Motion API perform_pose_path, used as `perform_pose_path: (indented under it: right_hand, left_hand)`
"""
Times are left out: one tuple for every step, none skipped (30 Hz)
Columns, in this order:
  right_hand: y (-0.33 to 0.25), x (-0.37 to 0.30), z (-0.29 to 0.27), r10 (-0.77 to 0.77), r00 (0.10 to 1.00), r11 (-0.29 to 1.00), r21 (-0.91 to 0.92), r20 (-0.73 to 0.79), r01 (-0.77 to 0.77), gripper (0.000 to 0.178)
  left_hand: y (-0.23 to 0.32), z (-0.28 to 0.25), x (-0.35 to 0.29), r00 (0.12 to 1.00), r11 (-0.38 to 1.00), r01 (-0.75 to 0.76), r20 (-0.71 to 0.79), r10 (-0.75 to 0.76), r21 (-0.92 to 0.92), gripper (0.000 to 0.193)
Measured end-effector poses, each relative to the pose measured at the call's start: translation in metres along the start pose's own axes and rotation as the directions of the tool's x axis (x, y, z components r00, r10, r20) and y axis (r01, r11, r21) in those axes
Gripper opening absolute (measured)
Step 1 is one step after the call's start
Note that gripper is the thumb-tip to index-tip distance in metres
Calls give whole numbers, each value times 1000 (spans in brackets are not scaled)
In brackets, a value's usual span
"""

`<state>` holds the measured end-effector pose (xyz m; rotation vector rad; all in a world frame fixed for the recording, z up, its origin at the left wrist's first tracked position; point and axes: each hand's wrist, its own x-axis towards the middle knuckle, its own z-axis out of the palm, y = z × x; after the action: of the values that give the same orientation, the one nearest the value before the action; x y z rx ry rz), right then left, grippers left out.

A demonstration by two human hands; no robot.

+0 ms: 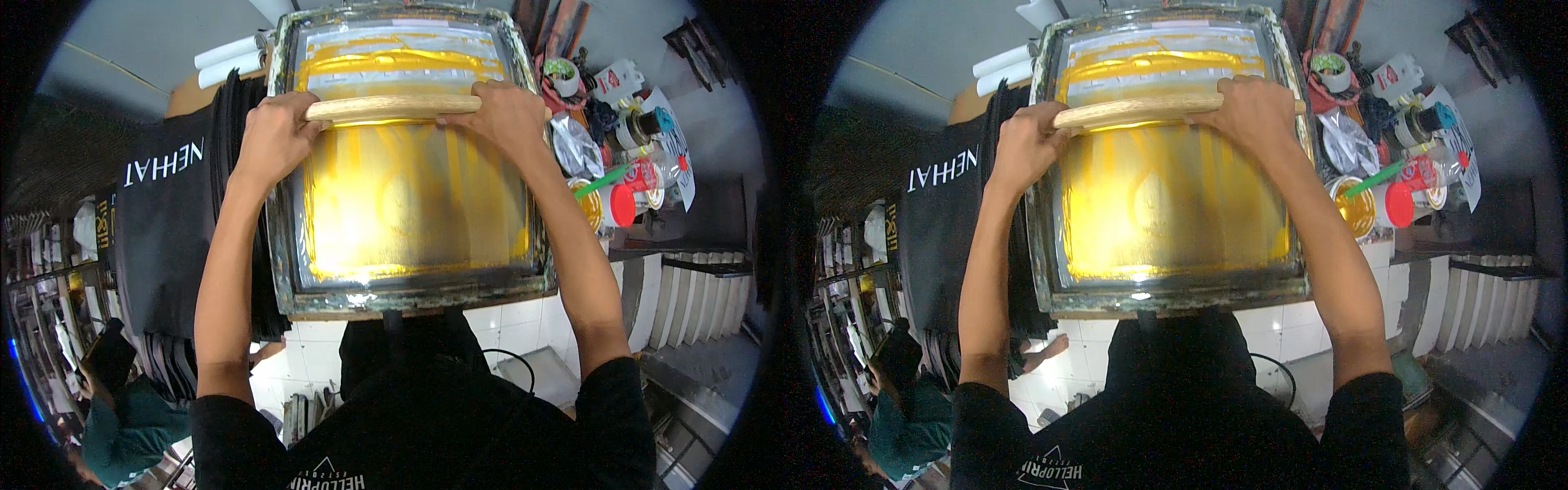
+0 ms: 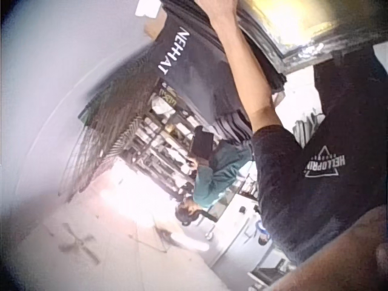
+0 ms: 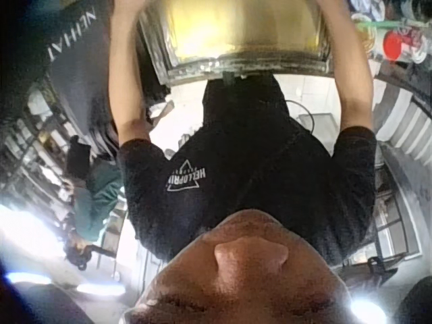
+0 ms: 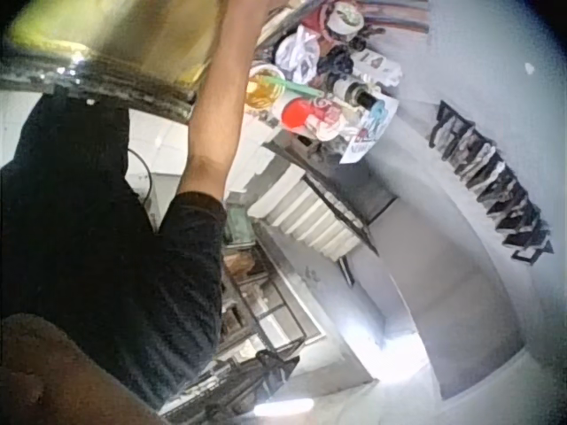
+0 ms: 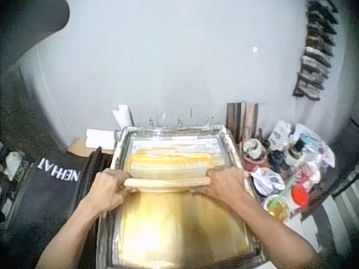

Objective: The person performs screen printing on black bags by placing a bag on a flat surface, lowering a screen over it, and using a squeegee to spread gold ink across the stencil, repeating this process for multiple bags.

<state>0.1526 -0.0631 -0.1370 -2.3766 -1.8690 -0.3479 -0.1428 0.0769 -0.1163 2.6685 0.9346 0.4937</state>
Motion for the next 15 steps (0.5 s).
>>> perform_pose_path:
  right_hand:
    - [1, -10, 3, -7, 999, 1000, -11, -39, 7, 75]
    - [-3, -22, -1, -3, 1000, 1000, 15, -6, 3, 73]
    - [-8, -31, -8, -4, 1000, 999, 38, 20, 3, 70]
    - [-13, -41, -15, -5, 999, 998, 61, 46, 2, 67]
    - [-15, -53, -22, 0, 998, 998, 67, 59, -4, 66]
    - [-19, -64, -27, 2, 998, 997, 74, 65, -7, 66]
    - [-23, -75, -31, 3, 997, 997, 81, 71, -9, 65]
    - [-27, -87, -36, 7, 996, 995, 99, 85, -15, 62]
    - [-30, -99, -41, 8, 995, 993, 115, 96, -19, 59]
    - [-33, -109, -45, 9, 994, 991, 131, 107, -23, 55]
    - [-32, -123, -45, -7, 997, 990, 142, 71, -3, 49]
    - [-31, -137, -41, -27, 999, 988, 155, 34, 22, 44]
    - [-32, -149, -39, -48, 999, 985, 167, -3, 47, 40]
    - [-36, -159, -41, -38, 999, 984, 172, -4, 38, 38]
    - [-39, -170, -44, -31, 1000, 983, 181, -4, 31, 37]
  left_hand:
    - [6, -1, -8, 1000, 1000, 19, 9, -19, -7, 27]
    - [13, -3, -19, 999, 999, 44, 23, -44, -11, 26]
    - [18, -4, -29, 997, 997, 70, 29, -70, -12, 26]
    - [22, -4, -41, 996, 996, 82, 44, -82, -14, 26]
    - [27, -7, -52, 995, 996, 87, 59, -86, -17, 26]
    - [31, -9, -62, 993, 996, 93, 68, -92, -15, 26]
    - [38, -11, -72, 992, 995, 101, 82, -100, 2, 27]
    - [43, -13, -84, 997, 998, 60, 50, -60, 12, 25]
    - [47, -12, -96, 1000, 1000, 20, 14, -20, 23, 24]
    - [51, -12, -109, 1000, 999, -20, -21, 21, 35, 23]
    - [55, -13, -119, 1000, 1000, -12, 16, 12, 19, 23]
    - [62, -13, -131, 1000, 1000, -9, 18, 8, 28, 22]
    - [67, -15, -142, 1000, 1000, -9, 29, 9, 19, 23]
    - [71, -16, -151, 999, 1000, -11, 41, 11, 9, 24]
    - [76, -16, -161, 999, 1000, -22, 32, 22, 2, 27]
